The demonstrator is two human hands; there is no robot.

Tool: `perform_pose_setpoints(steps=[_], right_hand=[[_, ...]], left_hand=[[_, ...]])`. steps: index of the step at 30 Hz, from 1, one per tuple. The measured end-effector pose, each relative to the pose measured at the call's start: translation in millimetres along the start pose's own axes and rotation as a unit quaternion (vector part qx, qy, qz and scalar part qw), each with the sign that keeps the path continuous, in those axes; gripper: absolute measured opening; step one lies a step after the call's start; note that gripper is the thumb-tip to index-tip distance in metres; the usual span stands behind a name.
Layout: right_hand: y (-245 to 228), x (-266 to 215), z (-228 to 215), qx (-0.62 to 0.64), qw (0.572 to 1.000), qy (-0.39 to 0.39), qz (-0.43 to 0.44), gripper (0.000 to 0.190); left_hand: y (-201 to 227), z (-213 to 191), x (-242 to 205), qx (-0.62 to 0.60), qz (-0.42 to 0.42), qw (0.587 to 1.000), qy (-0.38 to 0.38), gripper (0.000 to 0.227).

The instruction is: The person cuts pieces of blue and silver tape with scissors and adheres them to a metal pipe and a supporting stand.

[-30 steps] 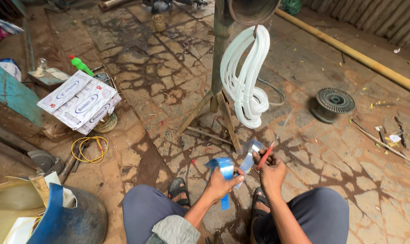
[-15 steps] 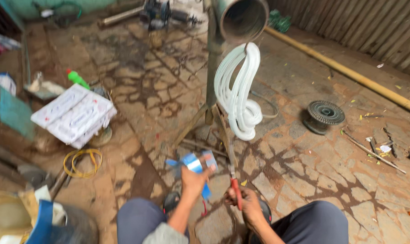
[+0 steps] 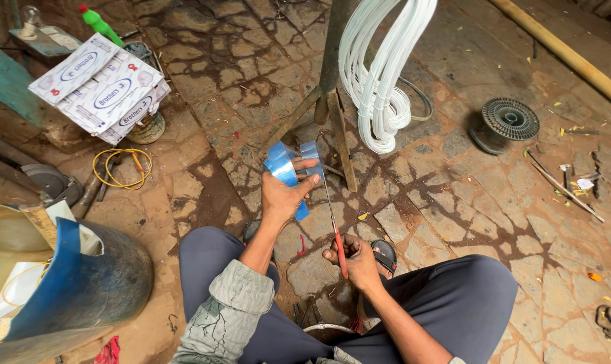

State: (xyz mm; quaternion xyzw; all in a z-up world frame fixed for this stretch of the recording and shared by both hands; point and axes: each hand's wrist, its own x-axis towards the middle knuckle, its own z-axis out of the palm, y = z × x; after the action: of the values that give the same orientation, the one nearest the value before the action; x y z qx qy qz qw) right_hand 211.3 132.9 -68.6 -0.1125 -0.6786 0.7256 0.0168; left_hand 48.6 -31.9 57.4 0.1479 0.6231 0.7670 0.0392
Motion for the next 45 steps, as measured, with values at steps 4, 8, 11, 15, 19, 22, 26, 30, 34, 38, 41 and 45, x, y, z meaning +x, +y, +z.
perform_pose_setpoints(steps=[4, 8, 11, 15, 19, 22, 26, 30, 34, 38, 41, 45], right_hand=[[-2, 0, -2, -0.067, 0.997, 0.028, 0.000, 0.032], [-3, 1, -4, -0.071, 0.997, 0.038, 0.000, 0.032], [-5, 1, -4, -0.085, 0.995, 0.044, -0.015, 0.034], [-9, -1, -4, -0.103, 0.993, 0.058, 0.001, 0.036], [-15, -1, -4, -0.096, 0.994, 0.048, -0.011, 0.041], [-18, 1, -5, -0.109, 0.993, 0.044, -0.018, 0.039], [-16, -1, -6, -0.131, 0.989, 0.062, -0.003, 0.041], [-16, 1, -6, -0.148, 0.987, 0.059, -0.024, 0.045], [-25, 2, -4, -0.117, 0.991, 0.060, -0.013, 0.039], [-31, -1, -2, -0.150, 0.985, 0.079, 0.027, 0.036], [-30, 5, -2, -0.111, 0.992, 0.062, -0.014, 0.033], [-27, 4, -7, -0.140, 0.987, 0.077, -0.013, 0.043]], left_hand=[[-5, 3, 0, 0.008, -0.010, 1.000, 0.001, 0.030], [-3, 3, -1, 0.027, -0.005, 1.000, -0.001, 0.029], [0, 3, -2, 0.013, -0.006, 1.000, -0.005, 0.029], [1, 3, -2, 0.013, 0.008, 1.000, -0.012, 0.032], [0, 4, -2, 0.013, -0.006, 1.000, -0.015, 0.032], [-2, 6, -5, 0.027, 0.020, 0.999, -0.021, 0.032], [-1, 8, -8, 0.023, -0.015, 0.999, -0.021, 0.032], [1, 9, -8, 0.006, -0.003, 1.000, -0.017, 0.036], [2, 12, -12, 0.034, -0.011, 0.999, -0.030, 0.042], [0, 14, -15, 0.041, 0.007, 0.999, -0.025, 0.041], [-1, 16, -18, 0.065, 0.013, 0.997, -0.034, 0.045], [1, 18, -22, 0.056, -0.060, 0.995, -0.049, 0.053]])
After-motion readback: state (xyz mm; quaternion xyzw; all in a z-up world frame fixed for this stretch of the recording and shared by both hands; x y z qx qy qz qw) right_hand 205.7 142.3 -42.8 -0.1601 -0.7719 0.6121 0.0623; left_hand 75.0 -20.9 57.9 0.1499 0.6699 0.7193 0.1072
